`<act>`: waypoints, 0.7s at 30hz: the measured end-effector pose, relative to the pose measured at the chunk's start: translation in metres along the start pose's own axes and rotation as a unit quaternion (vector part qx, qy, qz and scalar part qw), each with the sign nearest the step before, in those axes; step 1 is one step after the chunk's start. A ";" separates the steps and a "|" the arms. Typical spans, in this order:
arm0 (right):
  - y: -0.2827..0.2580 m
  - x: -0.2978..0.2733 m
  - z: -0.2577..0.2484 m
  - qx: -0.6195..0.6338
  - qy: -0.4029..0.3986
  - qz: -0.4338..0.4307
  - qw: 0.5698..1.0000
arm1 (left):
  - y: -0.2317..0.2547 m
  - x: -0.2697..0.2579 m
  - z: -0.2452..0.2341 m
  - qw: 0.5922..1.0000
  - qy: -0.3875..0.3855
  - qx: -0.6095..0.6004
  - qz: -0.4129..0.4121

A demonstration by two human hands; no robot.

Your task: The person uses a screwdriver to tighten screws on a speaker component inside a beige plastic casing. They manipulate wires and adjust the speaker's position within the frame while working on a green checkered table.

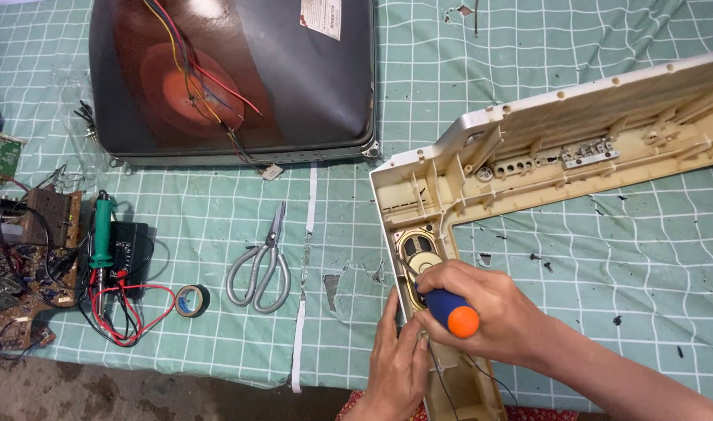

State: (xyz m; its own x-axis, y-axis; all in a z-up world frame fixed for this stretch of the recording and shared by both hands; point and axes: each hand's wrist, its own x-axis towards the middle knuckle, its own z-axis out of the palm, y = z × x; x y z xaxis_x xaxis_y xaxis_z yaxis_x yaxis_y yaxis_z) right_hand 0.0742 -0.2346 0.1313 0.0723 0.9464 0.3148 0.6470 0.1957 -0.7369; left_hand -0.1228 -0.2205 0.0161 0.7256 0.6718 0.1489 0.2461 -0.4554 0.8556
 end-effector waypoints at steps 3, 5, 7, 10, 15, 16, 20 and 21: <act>0.000 0.012 0.003 -0.016 -0.039 0.032 0.999 | -0.004 -0.001 0.002 1.000 0.006 0.001 0.019; 0.004 0.017 0.008 -0.035 -0.012 0.013 0.999 | -0.005 -0.002 0.004 1.000 0.009 0.014 0.013; 0.006 0.019 0.011 -0.035 0.004 0.010 0.999 | -0.004 -0.002 0.004 1.000 0.006 0.008 0.009; 0.008 0.020 0.010 -0.031 0.030 0.000 0.999 | -0.004 -0.001 0.003 1.000 0.005 -0.002 0.004; 0.001 0.018 0.002 -0.061 0.069 0.001 0.996 | -0.002 0.001 0.002 1.000 0.009 -0.012 0.009; 0.002 0.017 0.003 -0.057 0.066 0.000 0.996 | -0.002 0.001 0.003 1.000 0.009 -0.009 0.009; 0.011 0.019 0.014 -0.053 0.052 0.004 0.997 | -0.001 0.001 0.001 1.000 0.003 -0.019 -0.002; 0.009 0.022 0.016 -0.054 0.054 0.005 0.997 | -0.003 0.001 0.002 1.000 0.001 -0.019 0.000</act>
State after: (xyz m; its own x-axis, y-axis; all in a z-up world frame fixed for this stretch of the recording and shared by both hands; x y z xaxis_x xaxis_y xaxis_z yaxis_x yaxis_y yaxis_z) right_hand 0.0699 -0.2083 0.1220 0.1572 0.9140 0.3740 0.7229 0.1515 -0.6742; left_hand -0.1213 -0.2197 0.0131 0.7241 0.6733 0.1495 0.2213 -0.4322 0.8742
